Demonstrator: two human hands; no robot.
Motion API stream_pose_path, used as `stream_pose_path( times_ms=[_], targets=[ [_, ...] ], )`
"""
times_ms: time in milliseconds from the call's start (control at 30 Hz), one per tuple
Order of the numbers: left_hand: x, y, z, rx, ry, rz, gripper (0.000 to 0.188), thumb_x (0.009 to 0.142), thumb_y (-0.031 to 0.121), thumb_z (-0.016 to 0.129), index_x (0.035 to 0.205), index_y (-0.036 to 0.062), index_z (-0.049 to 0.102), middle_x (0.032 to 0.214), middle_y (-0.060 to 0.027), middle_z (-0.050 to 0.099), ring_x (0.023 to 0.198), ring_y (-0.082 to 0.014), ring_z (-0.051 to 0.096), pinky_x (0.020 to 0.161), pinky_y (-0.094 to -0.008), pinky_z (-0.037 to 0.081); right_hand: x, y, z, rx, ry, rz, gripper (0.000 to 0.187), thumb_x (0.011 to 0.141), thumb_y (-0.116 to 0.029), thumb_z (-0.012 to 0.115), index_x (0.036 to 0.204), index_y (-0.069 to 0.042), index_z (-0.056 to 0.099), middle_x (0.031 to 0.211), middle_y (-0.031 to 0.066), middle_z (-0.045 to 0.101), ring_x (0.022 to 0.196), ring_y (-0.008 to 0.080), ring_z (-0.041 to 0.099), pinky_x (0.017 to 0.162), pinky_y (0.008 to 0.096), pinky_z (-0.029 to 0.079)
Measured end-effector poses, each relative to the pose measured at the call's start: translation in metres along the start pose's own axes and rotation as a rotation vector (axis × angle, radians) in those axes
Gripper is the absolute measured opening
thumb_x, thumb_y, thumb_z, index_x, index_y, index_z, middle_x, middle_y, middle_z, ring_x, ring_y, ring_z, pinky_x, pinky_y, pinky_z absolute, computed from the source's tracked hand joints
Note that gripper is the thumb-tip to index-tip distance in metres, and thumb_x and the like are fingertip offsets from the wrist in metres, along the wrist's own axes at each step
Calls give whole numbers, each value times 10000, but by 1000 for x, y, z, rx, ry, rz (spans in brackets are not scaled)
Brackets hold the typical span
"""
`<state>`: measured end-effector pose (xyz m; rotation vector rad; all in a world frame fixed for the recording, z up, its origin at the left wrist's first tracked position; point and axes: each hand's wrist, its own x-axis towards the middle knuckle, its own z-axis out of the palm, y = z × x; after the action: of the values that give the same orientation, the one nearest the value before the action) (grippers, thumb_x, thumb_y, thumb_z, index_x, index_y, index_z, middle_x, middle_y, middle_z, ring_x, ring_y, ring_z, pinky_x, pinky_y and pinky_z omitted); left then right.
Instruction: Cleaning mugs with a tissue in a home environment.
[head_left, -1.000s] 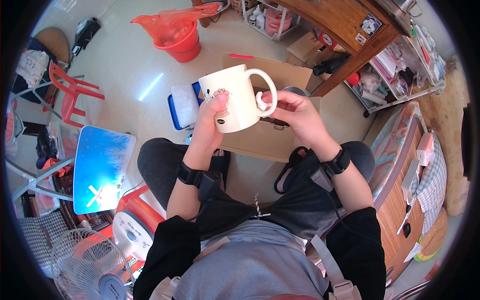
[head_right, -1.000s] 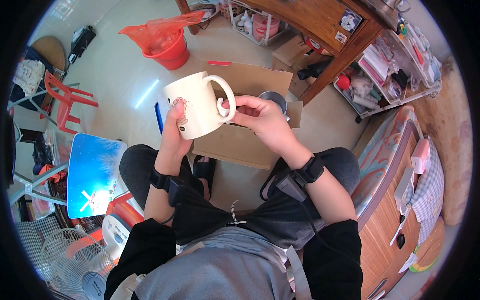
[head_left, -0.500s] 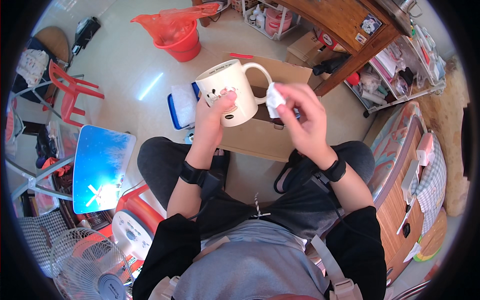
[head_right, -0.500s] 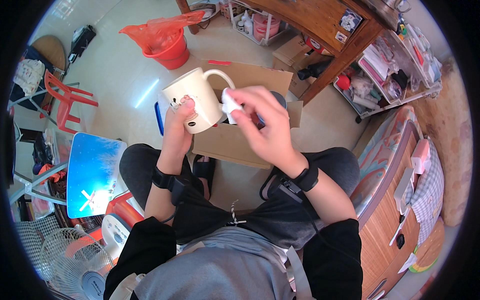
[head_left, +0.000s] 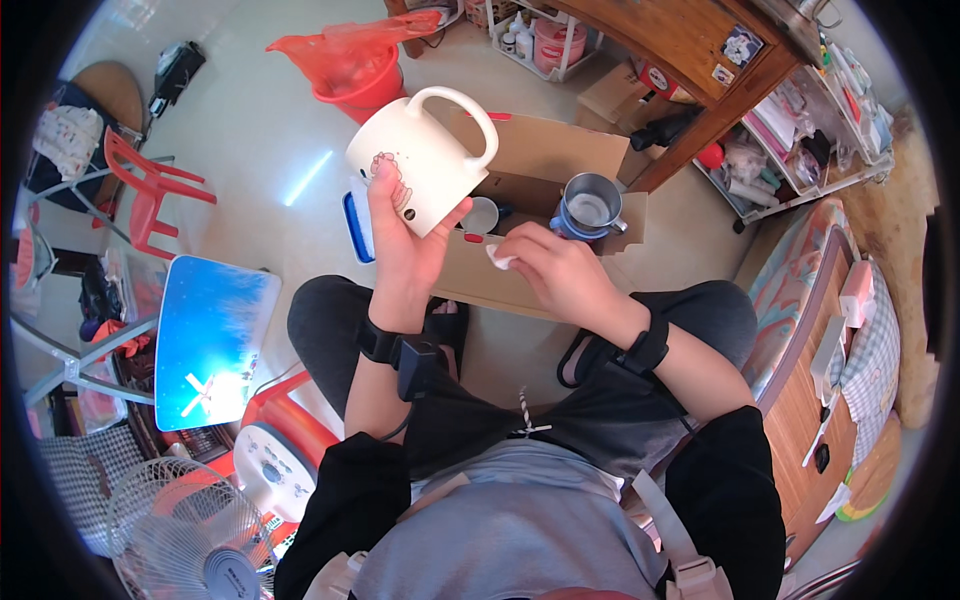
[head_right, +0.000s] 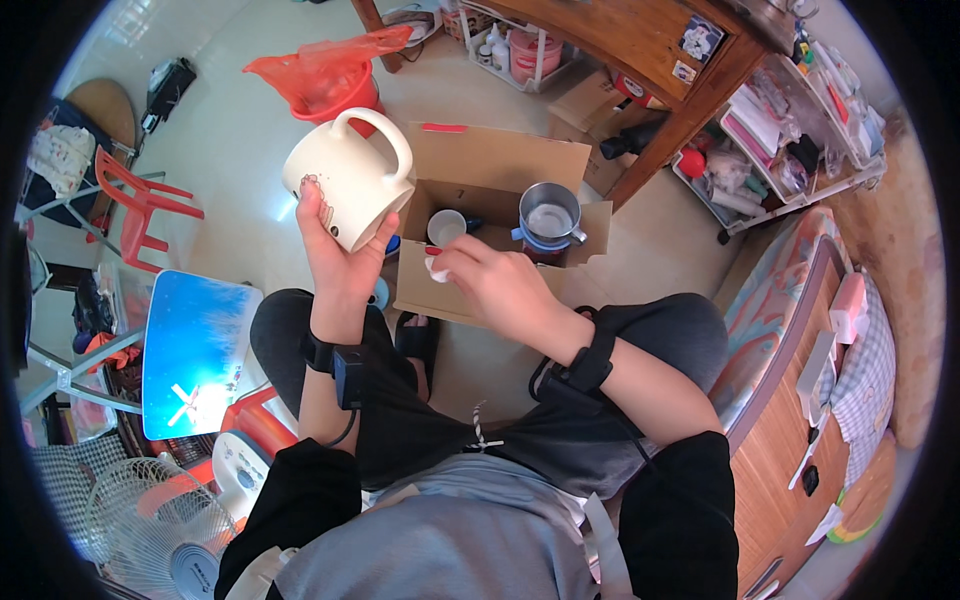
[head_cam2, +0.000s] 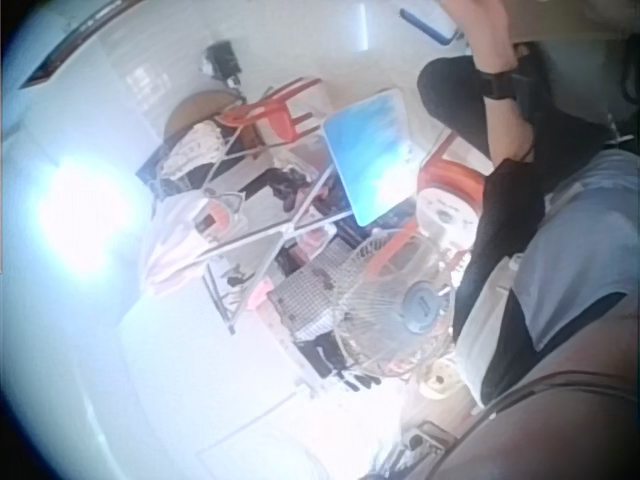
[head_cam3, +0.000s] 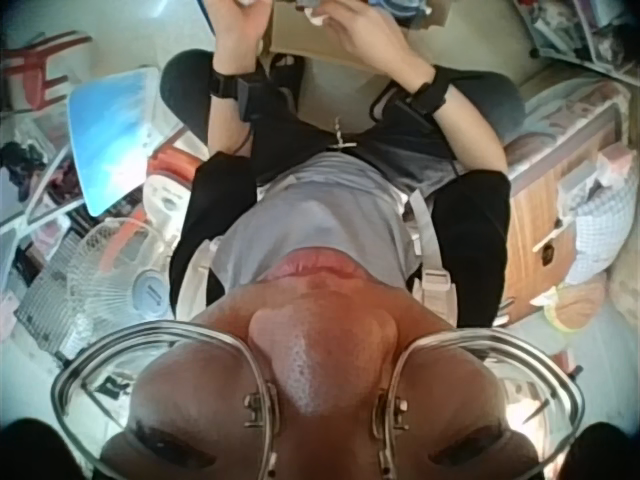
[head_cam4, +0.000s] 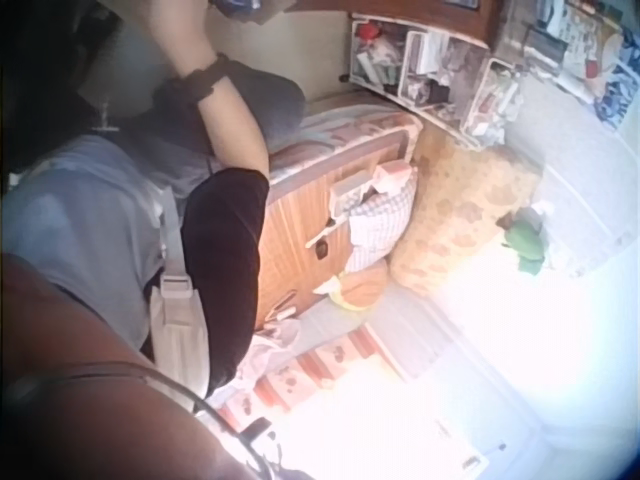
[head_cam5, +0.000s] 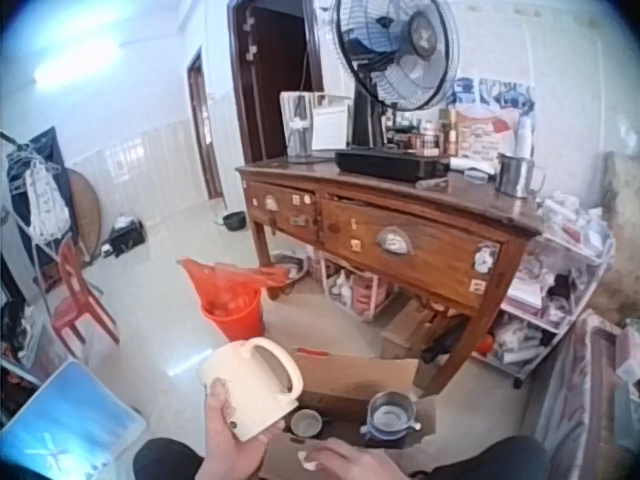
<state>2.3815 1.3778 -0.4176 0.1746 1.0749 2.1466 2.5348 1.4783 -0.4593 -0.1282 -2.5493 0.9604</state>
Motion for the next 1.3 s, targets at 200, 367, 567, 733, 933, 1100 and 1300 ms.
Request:
stream_pose_path(
  times_ms=[200, 367, 567, 733, 933, 1100, 1300],
  targets=[
    [-1, 0, -13, -194, -84, -148, 513, 836, 515, 487, 1211, 168, 455, 1120, -42, 570, 940, -226, 597, 572, -319, 537, 15, -17, -25, 257, 277, -53, 279, 763, 88, 574, 1014, -34, 570, 978, 117, 540, 817, 262, 578, 690, 295, 476],
    [-2, -18, -17, 15, -174, -124, 522, 845, 498, 472, 1202, 117, 456, 1088, -71, 586, 956, -221, 597, 579, -328, 530, 18, -17, -24, 117, 398, -248, 414, 746, 99, 577, 1117, -84, 585, 973, 71, 511, 777, 219, 563, 681, 284, 471],
    [-4, -17, -5, -12, -131, -163, 636, 839, 534, 455, 1272, 73, 390, 1141, -123, 554, 994, -254, 578, 501, -265, 497, 19, -16, -28, -137, 350, -246, 417, 655, 77, 610, 1037, -90, 614, 931, 67, 510, 740, 209, 559, 631, 290, 473],
    [3, -9, -12, -475, -390, -450, 833, 778, 660, 455, 1299, 19, 343, 1179, -226, 497, 1002, -383, 537, 442, -230, 461, 23, 1, -35, 14, 481, 4, 276, 773, 87, 574, 1007, -52, 620, 911, 75, 534, 745, 213, 564, 656, 282, 464],
    [2, -12, -14, -380, -341, -443, 830, 776, 664, 446, 1317, 44, 339, 1182, -245, 492, 1012, -395, 536, 418, -223, 444, 24, -11, -50, 171, 494, 48, 282, 776, 60, 597, 1019, -72, 658, 927, 63, 589, 796, 170, 562, 677, 248, 447],
    [-2, -20, -15, -279, -373, -361, 725, 790, 570, 492, 1304, 74, 370, 1175, -186, 521, 1022, -327, 560, 549, -296, 511, 21, -6, -50, 362, 336, 43, 270, 795, 44, 598, 1045, -46, 643, 992, 54, 591, 842, 142, 562, 720, 233, 444],
    [-5, -22, -15, -32, -300, -165, 762, 762, 560, 540, 1320, 78, 348, 1252, -139, 471, 1137, -298, 485, 947, -475, 412, 17, -7, -47, 930, 48, 185, 240, 826, 36, 583, 1056, -16, 628, 1080, 56, 555, 898, 113, 559, 757, 233, 468]
  ],
)
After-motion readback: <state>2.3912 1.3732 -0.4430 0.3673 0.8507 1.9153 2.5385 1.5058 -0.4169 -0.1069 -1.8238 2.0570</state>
